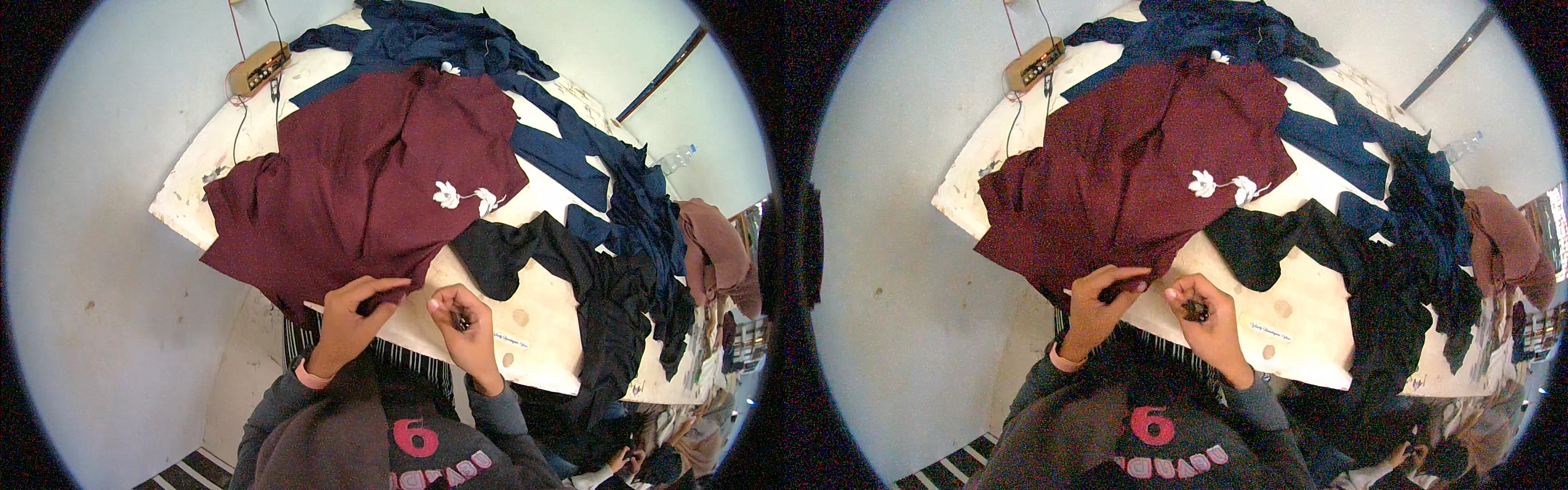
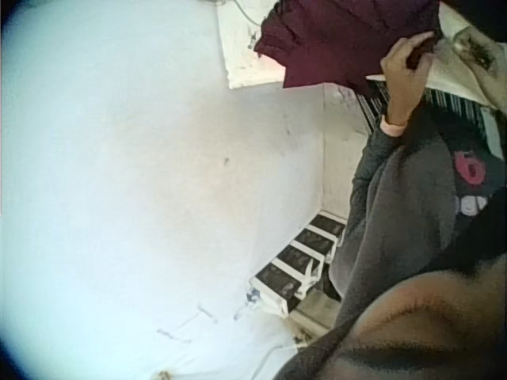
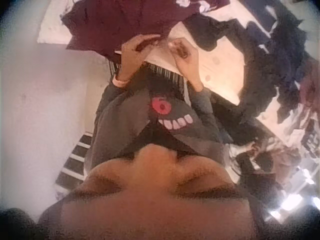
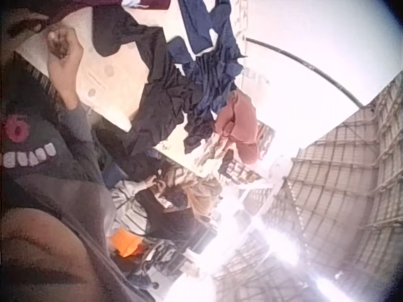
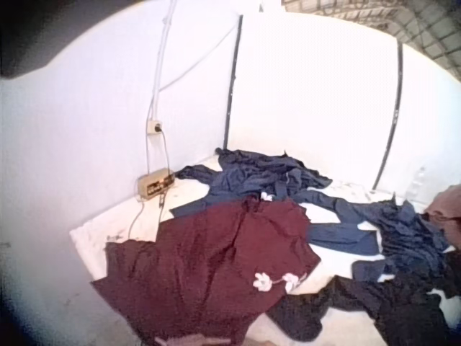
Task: The person uses a small blade to trim loose threads and edges from a maroon garment laid on a work table. They repeatedly lift, turn, and reposition the fabric to access different areas while cutting away excess material.
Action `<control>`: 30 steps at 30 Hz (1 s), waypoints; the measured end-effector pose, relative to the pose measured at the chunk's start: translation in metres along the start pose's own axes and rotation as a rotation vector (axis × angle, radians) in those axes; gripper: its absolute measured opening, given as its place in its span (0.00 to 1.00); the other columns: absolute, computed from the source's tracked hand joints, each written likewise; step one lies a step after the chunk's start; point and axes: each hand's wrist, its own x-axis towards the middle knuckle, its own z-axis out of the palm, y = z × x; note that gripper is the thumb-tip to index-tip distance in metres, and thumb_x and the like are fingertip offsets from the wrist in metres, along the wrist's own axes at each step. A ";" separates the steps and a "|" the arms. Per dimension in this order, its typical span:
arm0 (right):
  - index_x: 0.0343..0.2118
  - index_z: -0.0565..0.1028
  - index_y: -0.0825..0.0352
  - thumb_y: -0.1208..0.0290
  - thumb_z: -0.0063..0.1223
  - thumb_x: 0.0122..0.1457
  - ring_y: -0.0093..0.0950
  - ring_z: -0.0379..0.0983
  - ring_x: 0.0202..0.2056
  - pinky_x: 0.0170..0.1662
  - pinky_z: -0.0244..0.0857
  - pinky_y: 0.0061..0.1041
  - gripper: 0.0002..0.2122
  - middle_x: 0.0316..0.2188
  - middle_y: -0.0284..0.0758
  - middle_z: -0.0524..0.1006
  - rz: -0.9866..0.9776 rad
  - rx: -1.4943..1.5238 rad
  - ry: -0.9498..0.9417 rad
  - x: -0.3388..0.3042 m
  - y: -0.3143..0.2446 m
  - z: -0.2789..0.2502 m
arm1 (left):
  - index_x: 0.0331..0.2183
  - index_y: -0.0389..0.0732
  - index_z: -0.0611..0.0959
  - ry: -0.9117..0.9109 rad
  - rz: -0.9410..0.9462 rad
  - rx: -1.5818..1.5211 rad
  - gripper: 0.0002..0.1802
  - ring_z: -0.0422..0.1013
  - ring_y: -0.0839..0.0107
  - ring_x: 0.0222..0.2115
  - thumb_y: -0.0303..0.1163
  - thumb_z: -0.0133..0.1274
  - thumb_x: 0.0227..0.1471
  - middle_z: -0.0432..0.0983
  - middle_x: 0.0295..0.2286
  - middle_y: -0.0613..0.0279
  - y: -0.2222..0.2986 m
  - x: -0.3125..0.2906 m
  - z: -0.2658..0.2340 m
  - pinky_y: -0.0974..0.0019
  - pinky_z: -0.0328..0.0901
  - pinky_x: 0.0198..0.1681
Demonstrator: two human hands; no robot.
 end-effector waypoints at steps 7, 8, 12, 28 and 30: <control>0.40 0.77 0.68 0.74 0.66 0.56 0.19 0.70 0.31 0.35 0.64 0.21 0.11 0.29 0.31 0.75 -0.151 -0.283 -0.036 0.001 -0.021 -0.012 | 0.46 0.35 0.85 0.098 -0.417 -0.772 0.13 0.76 0.79 0.38 0.31 0.58 0.62 0.83 0.39 0.64 -0.005 0.013 -0.014 0.73 0.69 0.45; 0.43 0.77 0.67 0.73 0.67 0.55 0.23 0.72 0.32 0.35 0.65 0.24 0.14 0.31 0.33 0.76 -0.227 -0.259 0.032 0.005 -0.023 -0.008 | 0.46 0.35 0.85 0.106 -0.439 -0.837 0.13 0.76 0.79 0.38 0.31 0.58 0.62 0.83 0.39 0.64 -0.006 0.013 -0.014 0.73 0.69 0.45; 0.44 0.78 0.66 0.71 0.66 0.56 0.29 0.73 0.30 0.36 0.64 0.27 0.14 0.35 0.35 0.80 -0.226 -0.341 0.113 0.020 -0.008 0.000 | 0.45 0.36 0.85 0.109 -0.455 -0.896 0.13 0.77 0.77 0.38 0.32 0.57 0.62 0.84 0.40 0.63 -0.007 0.010 -0.015 0.72 0.69 0.46; 0.39 0.82 0.66 0.72 0.69 0.52 0.29 0.69 0.28 0.34 0.59 0.28 0.12 0.29 0.33 0.81 -0.596 -0.592 0.216 0.041 -0.011 0.018 | 0.52 0.34 0.81 0.009 -0.464 -1.013 0.20 0.77 0.75 0.43 0.38 0.48 0.69 0.82 0.45 0.60 -0.008 0.001 -0.016 0.69 0.67 0.52; 0.39 0.82 0.66 0.72 0.69 0.51 0.28 0.69 0.28 0.32 0.58 0.28 0.12 0.26 0.32 0.78 -0.537 -0.449 0.245 0.038 -0.014 0.019 | 0.55 0.32 0.78 0.016 -0.487 -1.099 0.23 0.76 0.73 0.46 0.39 0.44 0.70 0.80 0.48 0.58 0.004 0.004 -0.020 0.67 0.67 0.55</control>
